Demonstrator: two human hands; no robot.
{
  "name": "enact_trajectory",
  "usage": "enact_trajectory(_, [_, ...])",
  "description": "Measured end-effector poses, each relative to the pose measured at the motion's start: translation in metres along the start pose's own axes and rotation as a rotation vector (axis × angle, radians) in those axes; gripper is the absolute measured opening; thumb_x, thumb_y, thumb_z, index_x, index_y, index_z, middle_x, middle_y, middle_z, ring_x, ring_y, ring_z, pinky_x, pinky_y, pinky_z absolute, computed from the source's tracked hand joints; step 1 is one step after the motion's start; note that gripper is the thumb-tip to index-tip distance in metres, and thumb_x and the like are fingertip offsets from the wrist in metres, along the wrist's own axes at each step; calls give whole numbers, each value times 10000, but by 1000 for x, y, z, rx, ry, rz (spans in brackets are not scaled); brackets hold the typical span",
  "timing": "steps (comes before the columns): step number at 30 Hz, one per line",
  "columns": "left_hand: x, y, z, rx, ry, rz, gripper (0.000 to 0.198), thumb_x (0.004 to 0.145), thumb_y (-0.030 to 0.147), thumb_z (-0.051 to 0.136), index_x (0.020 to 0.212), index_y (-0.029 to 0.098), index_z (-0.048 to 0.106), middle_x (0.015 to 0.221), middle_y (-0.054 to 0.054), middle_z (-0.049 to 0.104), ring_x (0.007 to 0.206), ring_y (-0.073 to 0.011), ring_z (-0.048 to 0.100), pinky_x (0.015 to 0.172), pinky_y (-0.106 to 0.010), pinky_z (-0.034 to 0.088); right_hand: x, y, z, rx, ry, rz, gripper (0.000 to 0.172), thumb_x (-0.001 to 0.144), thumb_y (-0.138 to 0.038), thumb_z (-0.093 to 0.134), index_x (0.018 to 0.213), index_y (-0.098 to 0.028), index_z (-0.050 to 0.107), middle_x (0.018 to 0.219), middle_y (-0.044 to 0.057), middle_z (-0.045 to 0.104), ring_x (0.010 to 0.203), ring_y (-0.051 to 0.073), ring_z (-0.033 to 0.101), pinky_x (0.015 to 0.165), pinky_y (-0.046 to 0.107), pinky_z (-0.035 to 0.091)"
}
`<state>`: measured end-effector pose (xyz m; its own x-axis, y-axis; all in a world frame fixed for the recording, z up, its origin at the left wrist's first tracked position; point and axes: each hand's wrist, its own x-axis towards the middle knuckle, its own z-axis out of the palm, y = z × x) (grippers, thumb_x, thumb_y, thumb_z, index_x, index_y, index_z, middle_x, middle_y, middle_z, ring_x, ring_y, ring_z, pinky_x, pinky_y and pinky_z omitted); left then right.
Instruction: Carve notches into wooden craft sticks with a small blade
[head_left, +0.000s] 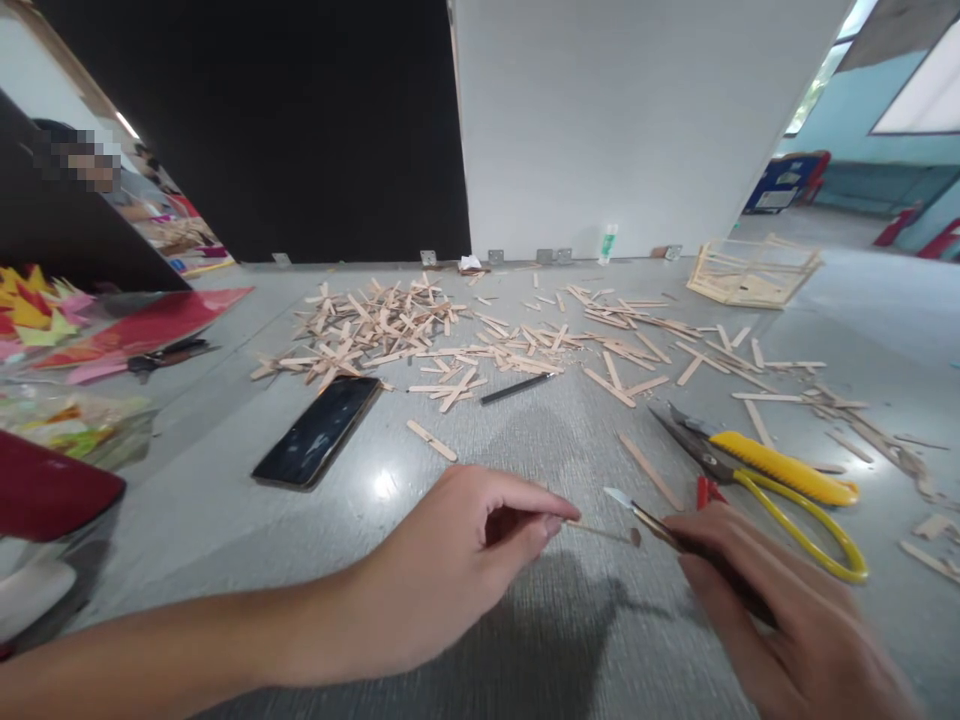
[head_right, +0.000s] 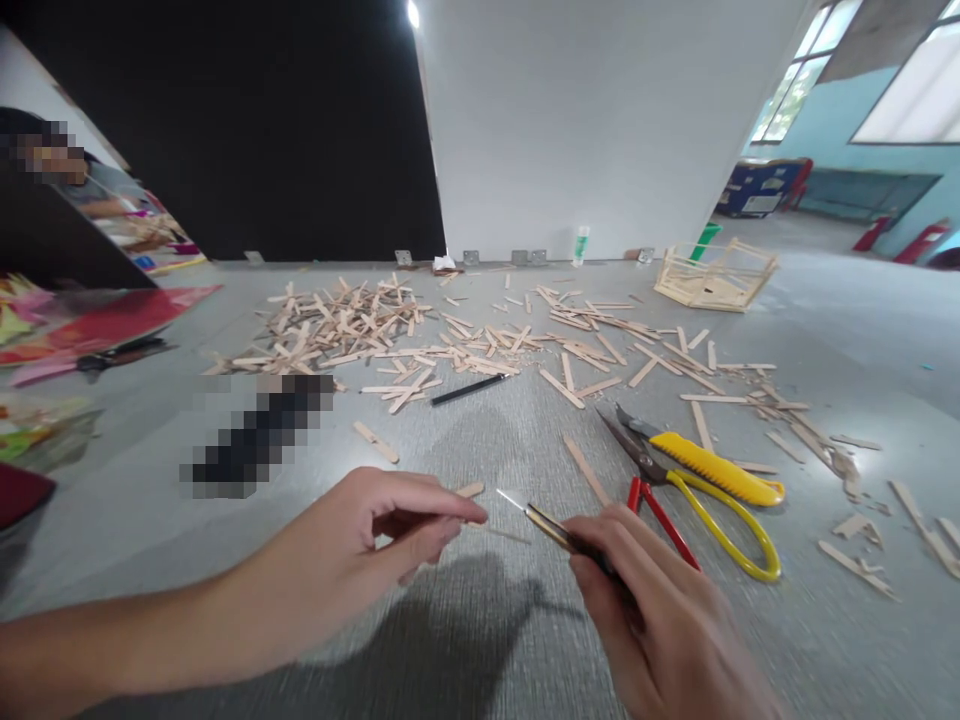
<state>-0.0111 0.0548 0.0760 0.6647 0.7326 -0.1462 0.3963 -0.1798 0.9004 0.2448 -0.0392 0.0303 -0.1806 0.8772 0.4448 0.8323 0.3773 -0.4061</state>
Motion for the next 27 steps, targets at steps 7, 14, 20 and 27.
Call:
enact_trajectory(7, [2, -6, 3, -48, 28, -6, 215, 974, 225, 635, 1096, 236, 812, 1047, -13, 805, 852, -172, 703, 763, -261, 511, -3, -2, 8, 93, -56, 79, 123, 1068, -318, 527, 1185, -308, 562, 809, -56, 746, 590, 118, 721, 539, 169, 537])
enact_trajectory(14, [2, -5, 3, -268, -19, -73, 159, 1024, 221, 559, 1129, 204, 677, 972, -16, 766, 728, -121, 660, 595, -204, 482, -10, -3, 7, 53, -58, 29, 221, 1058, -338, 539, 1275, -312, 568, 876, -29, 776, 617, 120, 735, 623, 171, 585])
enact_trajectory(20, [5, -6, 7, -285, -56, -136, 318, 1068, 471, 503, 1082, 183, 637, 970, -51, 755, 668, -123, 648, 520, -207, 445, -10, -3, 10, 81, -63, 87, 384, 1041, -307, 566, 1419, -352, 518, 844, -52, 806, 552, 106, 721, 519, 148, 555])
enact_trajectory(27, [7, -17, 22, -195, -155, -181, 450, 1099, 524, 350, 840, 202, 529, 597, 50, 481, 526, -116, 457, 504, -221, 357, -9, -14, 6, 236, -60, 126, 481, 996, -272, 613, 1450, -417, 548, 662, -110, 698, 430, 73, 610, 364, 104, 436])
